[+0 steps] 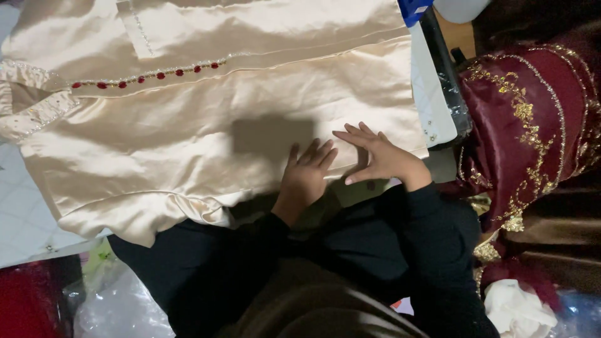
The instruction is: Folding a light-colored shiny garment on a flat surface
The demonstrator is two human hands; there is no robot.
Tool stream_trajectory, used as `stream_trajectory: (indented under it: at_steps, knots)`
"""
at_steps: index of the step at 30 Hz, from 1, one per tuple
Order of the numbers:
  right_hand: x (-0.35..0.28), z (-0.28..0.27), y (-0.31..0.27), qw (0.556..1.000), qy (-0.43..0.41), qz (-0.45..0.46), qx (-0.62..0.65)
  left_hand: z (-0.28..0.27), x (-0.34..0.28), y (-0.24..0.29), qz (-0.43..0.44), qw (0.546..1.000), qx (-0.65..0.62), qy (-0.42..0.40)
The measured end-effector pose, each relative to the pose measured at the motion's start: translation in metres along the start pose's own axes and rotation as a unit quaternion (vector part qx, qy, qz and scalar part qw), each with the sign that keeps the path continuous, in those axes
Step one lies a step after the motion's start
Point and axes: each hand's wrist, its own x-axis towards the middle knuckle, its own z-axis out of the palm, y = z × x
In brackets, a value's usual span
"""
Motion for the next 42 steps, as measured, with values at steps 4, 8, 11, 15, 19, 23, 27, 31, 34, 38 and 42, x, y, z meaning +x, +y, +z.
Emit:
stream_trajectory:
  at_steps: [4, 8, 11, 15, 19, 23, 27, 31, 34, 38, 42]
  knots:
    - [-0.010, -0.018, -0.019, 0.999, 0.010, -0.019, 0.046, -0.055, 0.028, -0.005, -0.116, 0.982, -0.139, -0.059]
    - [-0.007, -0.037, 0.020, 0.989, 0.136, 0.017, 0.063, -0.055, 0.072, -0.034, -0.199, 0.966, -0.139, -0.087]
    - [0.009, -0.052, 0.091, 0.967, 0.244, 0.067, -0.034, -0.073, 0.084, -0.041, -0.218, 0.960, -0.154, 0.082]
    - [0.027, -0.066, 0.116, 0.927, 0.371, 0.064, 0.005, -0.099, 0.091, -0.039, -0.132, 0.886, 0.225, 0.382]
    - [0.032, -0.073, 0.112, 0.854, 0.504, 0.049, 0.119, -0.095, 0.096, -0.036, -0.122, 0.944, -0.028, 0.305]
    - [0.031, -0.074, 0.105, 0.833, 0.527, -0.029, 0.164, -0.066, 0.113, -0.038, -0.090, 0.969, -0.025, 0.227]
    - [0.025, -0.072, 0.099, 0.831, 0.504, -0.048, 0.228, -0.074, 0.144, -0.035, -0.147, 0.984, -0.076, 0.061]
    - [0.029, -0.059, 0.143, 0.929, 0.355, 0.041, 0.095, -0.076, 0.153, -0.039, -0.190, 0.971, -0.140, -0.032]
    - [0.045, -0.057, 0.176, 0.939, 0.336, 0.052, 0.042, -0.040, 0.149, -0.045, -0.123, 0.990, -0.061, 0.038]
    - [0.052, -0.063, 0.206, 0.917, 0.394, -0.055, 0.032, -0.019, 0.146, -0.056, -0.088, 0.992, 0.013, 0.091]
    - [0.039, -0.079, 0.144, 0.899, 0.415, -0.141, 0.001, -0.029, 0.155, -0.074, -0.050, 0.948, 0.156, 0.271]
